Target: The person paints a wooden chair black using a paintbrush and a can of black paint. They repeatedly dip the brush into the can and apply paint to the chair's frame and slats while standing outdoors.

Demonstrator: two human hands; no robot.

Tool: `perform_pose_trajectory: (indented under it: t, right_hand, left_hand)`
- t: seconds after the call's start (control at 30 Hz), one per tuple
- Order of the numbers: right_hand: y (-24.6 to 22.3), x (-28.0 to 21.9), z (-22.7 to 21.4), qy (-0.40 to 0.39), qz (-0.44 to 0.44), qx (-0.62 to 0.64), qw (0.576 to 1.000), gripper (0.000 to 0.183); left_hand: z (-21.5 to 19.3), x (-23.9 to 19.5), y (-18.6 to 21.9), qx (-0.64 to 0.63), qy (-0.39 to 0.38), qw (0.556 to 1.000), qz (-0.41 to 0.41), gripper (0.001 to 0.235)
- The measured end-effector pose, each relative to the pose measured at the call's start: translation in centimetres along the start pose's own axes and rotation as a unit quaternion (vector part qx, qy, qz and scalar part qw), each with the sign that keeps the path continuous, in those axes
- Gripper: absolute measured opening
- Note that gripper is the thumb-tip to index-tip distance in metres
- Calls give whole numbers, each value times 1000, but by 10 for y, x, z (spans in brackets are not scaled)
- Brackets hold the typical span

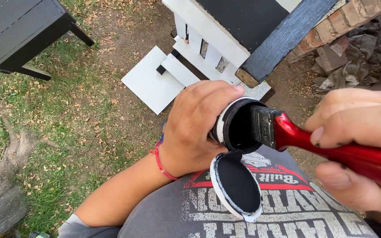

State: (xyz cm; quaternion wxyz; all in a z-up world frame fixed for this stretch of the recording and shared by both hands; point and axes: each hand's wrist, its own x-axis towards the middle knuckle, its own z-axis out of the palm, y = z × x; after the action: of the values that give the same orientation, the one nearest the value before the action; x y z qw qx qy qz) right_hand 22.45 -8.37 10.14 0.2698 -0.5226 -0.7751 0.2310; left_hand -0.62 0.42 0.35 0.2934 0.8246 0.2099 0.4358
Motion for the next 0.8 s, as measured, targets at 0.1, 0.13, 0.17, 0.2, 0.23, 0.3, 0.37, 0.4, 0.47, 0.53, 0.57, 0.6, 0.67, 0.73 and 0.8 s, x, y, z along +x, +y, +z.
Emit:
perform_pose_trajectory:
  t: [0.1, 0.13, 0.17, 0.2, 0.23, 0.3, 0.37, 0.4, 0.47, 0.53, 0.57, 0.6, 0.67, 0.73, 0.8]
  right_hand:
    - [12, 1, 6, 0, -33, 48, 998, 31]
    - [13, -5, 5, 2, -31, 49, 998, 31]
    - [14, -11, 4, 23, -10, 48, 999, 32]
    - [15, -17, 2, 43, 12, 47, 998, 33]
    - [27, -30, 9, 47, 14, 47, 998, 33]
    - [52, -57, 23, 187, -3, 45, 981, 15]
    - [71, -51, 39, 266, -8, 141, 954, 21]
    - [81, -47, 46, 335, -11, 237, 912, 28]
    - [83, -38, 45, 339, -1, 377, 862, 23]
    - [75, -23, 44, 337, 6, 512, 790, 19]
    - [66, -13, 43, 339, 19, 524, 781, 21]
    - [57, -3, 43, 341, 33, 537, 771, 26]
    - [50, 3, 45, 359, 70, 560, 743, 25]
    - [49, 4, 46, 379, 107, 581, 712, 27]
    - [55, 2, 49, 408, 159, 611, 660, 27]
  left_hand:
    - [0, 4, -1, -10, -3, 1000, 7, 49]
    - [0, 4, -2, -11, -6, 1000, 8, 49]
    - [1, 6, -2, -11, -9, 1000, 10, 46]
    - [2, 8, -3, -11, -12, 1000, 13, 43]
    - [2, 8, -4, -12, -15, 1000, 15, 43]
    - [3, 11, -6, -20, -19, 1000, 8, 43]
    - [5, 12, -8, -34, -27, 999, -8, 49]
    - [6, 13, -9, -47, -33, 998, -27, 55]
    - [9, 16, -9, -48, -33, 998, -36, 61]
    - [11, 19, -9, -49, -35, 997, -45, 68]
    - [12, 20, -10, -55, -41, 996, -53, 68]
    - [14, 20, -10, -61, -48, 995, -61, 68]
    - [16, 27, -9, -60, -51, 995, -61, 68]
    - [18, 32, -7, -61, -55, 995, -60, 69]
    - [21, 35, -6, -53, -46, 995, -71, 67]
